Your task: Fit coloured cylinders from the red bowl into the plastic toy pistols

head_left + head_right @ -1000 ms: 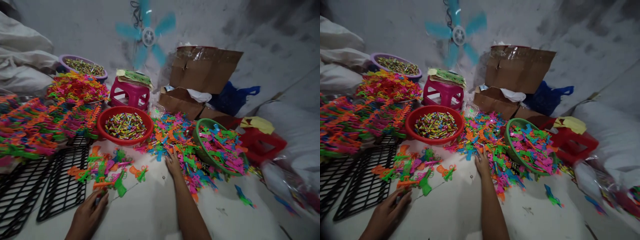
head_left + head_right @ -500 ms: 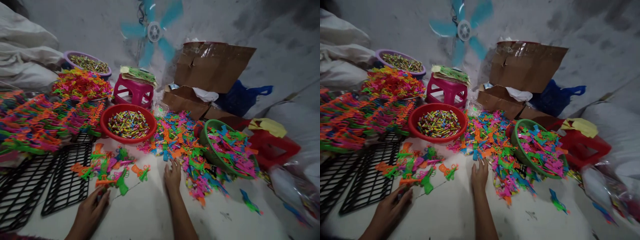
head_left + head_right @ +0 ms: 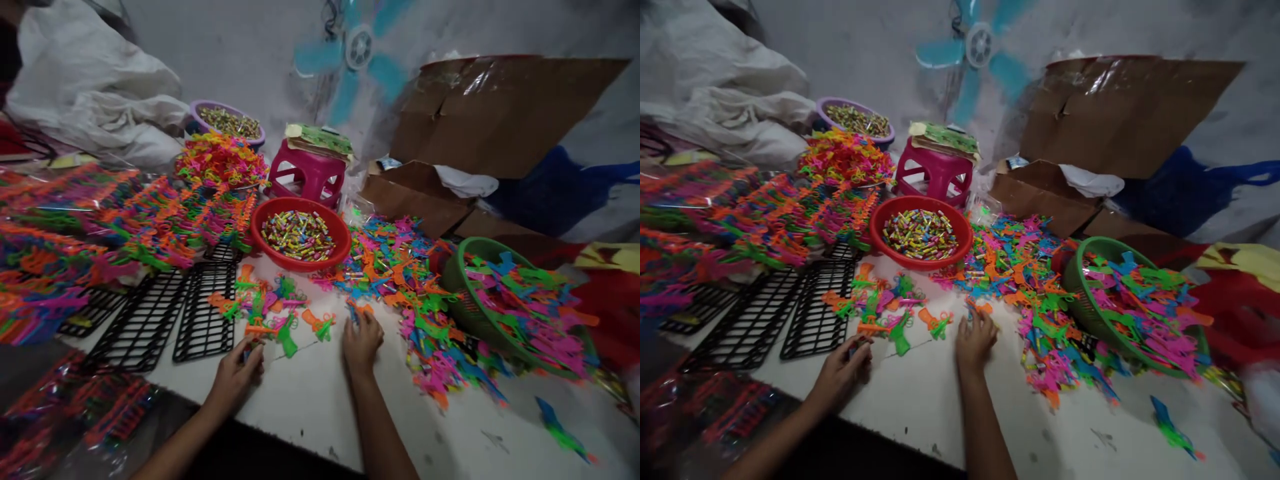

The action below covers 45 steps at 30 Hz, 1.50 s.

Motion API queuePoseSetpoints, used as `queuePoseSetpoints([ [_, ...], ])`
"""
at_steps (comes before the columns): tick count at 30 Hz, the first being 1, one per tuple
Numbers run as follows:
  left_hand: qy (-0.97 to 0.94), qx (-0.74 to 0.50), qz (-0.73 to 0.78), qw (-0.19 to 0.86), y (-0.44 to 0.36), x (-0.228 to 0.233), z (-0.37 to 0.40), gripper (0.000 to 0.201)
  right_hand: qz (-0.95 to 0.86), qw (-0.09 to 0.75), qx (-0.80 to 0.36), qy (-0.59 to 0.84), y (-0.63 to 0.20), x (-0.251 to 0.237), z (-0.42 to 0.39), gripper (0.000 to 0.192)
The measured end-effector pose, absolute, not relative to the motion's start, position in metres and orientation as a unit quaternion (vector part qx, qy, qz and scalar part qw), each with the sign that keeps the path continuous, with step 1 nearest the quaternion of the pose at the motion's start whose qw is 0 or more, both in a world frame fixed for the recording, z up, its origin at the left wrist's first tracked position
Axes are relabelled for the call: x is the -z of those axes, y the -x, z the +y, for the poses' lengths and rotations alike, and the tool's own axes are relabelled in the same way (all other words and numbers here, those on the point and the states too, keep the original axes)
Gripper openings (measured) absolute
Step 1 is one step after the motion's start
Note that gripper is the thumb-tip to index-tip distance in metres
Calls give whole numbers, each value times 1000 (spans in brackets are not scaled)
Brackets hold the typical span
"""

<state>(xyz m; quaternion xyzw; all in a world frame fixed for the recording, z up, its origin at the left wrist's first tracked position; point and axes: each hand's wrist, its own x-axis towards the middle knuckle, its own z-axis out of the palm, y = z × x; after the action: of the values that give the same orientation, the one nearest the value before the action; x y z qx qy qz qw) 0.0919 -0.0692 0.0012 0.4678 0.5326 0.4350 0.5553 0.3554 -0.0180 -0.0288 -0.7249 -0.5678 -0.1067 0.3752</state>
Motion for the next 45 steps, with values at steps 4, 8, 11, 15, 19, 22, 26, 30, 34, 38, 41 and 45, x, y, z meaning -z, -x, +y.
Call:
queuePoseSetpoints([
  [4,-411,-442,481,636,-102,-8,-71,37,-654,302,-21,693,-309,22,-27,37],
  [8,-379,-441,450,677,-104,-8,-71,38,-697,282,-61,656,-303,15,-31,25],
  [11,-356,-443,458,683,-104,-10,-71,37,-760,310,-77,566,-303,3,-40,22],
  [15,-358,-430,471,682,-110,-22,-69,39,-810,327,-125,470,-283,-25,-60,26],
  [19,-336,-457,475,673,-107,-39,-64,38,-690,463,-207,516,-274,-47,-69,26],
  [22,-341,-432,475,687,-101,-46,-62,38,-552,484,-363,573,-279,-51,-67,28],
  [26,-377,-421,470,678,-100,-41,-63,39,-512,364,-579,519,-276,-47,-66,28],
  [30,-386,-421,471,672,-105,-36,-66,40,-389,545,-519,531,-263,-48,-64,30],
  [34,-372,-414,445,701,-111,-39,-70,38,-424,527,-534,506,-250,-52,-64,29],
  [38,-391,-418,441,692,-116,-39,-72,31,-432,523,-519,521,-241,-43,-66,29],
  [41,-394,-417,451,684,-117,-37,-72,31,-444,511,-496,543,-237,-36,-68,28],
  [45,-434,-423,483,633,-115,-37,-75,27,-465,499,-454,573,-234,-37,-70,30],
])
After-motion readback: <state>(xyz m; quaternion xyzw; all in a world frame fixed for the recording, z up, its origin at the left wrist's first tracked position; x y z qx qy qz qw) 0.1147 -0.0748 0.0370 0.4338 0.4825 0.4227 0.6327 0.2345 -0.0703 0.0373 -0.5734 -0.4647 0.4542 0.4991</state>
